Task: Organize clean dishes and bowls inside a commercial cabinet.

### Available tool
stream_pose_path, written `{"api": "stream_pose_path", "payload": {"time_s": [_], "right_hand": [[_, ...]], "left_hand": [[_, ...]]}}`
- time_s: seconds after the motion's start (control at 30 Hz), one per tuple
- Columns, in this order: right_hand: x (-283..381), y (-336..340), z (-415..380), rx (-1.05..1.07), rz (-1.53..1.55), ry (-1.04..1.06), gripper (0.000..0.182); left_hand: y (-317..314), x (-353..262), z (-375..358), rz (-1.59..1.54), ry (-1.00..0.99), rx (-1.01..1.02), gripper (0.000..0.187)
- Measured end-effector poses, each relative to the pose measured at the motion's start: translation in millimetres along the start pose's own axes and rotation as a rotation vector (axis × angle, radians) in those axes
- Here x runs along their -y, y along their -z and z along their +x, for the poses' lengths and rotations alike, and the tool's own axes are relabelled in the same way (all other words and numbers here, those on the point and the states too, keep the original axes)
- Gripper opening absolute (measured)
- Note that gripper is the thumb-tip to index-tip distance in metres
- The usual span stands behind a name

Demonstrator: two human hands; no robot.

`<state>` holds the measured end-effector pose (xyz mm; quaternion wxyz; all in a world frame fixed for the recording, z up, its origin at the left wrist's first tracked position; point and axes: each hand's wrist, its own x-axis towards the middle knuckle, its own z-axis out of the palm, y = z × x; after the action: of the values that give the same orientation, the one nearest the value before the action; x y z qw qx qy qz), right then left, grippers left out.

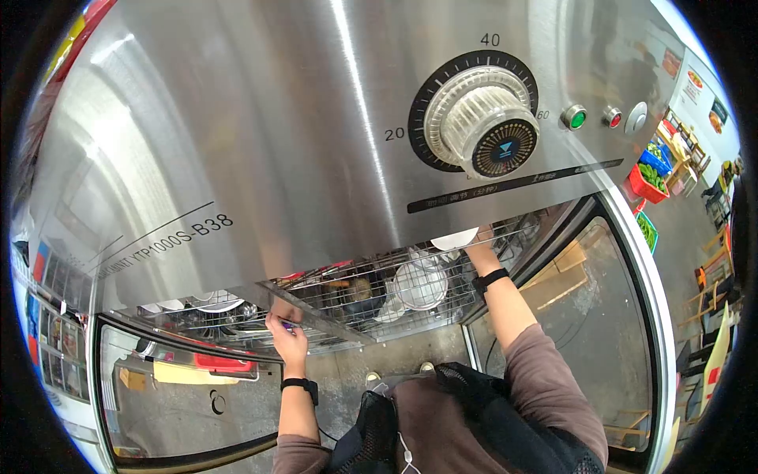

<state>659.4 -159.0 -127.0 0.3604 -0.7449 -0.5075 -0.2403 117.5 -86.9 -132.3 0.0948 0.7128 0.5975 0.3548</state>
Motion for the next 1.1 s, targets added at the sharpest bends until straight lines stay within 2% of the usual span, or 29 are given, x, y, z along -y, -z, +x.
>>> {"api": "stream_pose_path", "payload": {"time_s": [0.03,0.17,0.2,0.27,0.3,0.37,0.47,0.5,0.57,0.63,0.7,0.77,0.9,1.1], "right_hand": [[0,3,1,-0.019,-0.079,0.062,0.034],[-10,1,3,-0.030,0.008,-0.014,0.035],[-9,5,4,-0.079,0.051,0.019,0.035],[-13,-1,3,-0.115,0.274,-0.069,0.036],[-10,-8,3,-0.099,0.454,-0.190,0.037],[-18,-4,-1,0.188,0.314,-0.396,0.043],[-38,-71,-37,0.102,0.394,-0.336,0.050],[-7,-46,-36,0.209,-0.019,-0.130,0.055],[47,-38,-29,0.195,0.176,-0.196,0.050],[67,-53,-35,0.277,0.195,-0.194,0.045],[89,-79,-39,0.149,0.132,-0.053,0.039],[113,-92,-38,0.087,0.104,0.026,0.036],[158,-86,-26,0.181,0.153,-0.054,0.033],[177,-83,-23,0.254,0.089,-0.138,0.031]], "left_hand": [[0,0,1,0.000,0.001,0.004,0.062],[2,7,2,-0.001,-0.090,-0.009,0.062],[2,8,2,0.007,-0.103,-0.010,0.061],[2,14,3,0.016,-0.131,-0.016,0.061],[4,14,4,-0.020,-0.091,0.019,0.062],[6,17,6,-0.056,-0.101,0.030,0.061],[0,29,6,-0.063,-0.167,0.011,0.061],[-1,33,6,-0.074,-0.196,0.001,0.061],[0,35,9,-0.123,-0.203,-0.008,0.061],[7,34,10,-0.149,-0.215,0.037,0.061],[12,38,12,-0.114,-0.288,0.012,0.060],[18,41,13,-0.138,-0.242,0.106,0.060],[26,59,17,-0.149,-0.243,0.241,0.061],[42,64,21,-0.187,-0.284,0.285,0.061]]}}
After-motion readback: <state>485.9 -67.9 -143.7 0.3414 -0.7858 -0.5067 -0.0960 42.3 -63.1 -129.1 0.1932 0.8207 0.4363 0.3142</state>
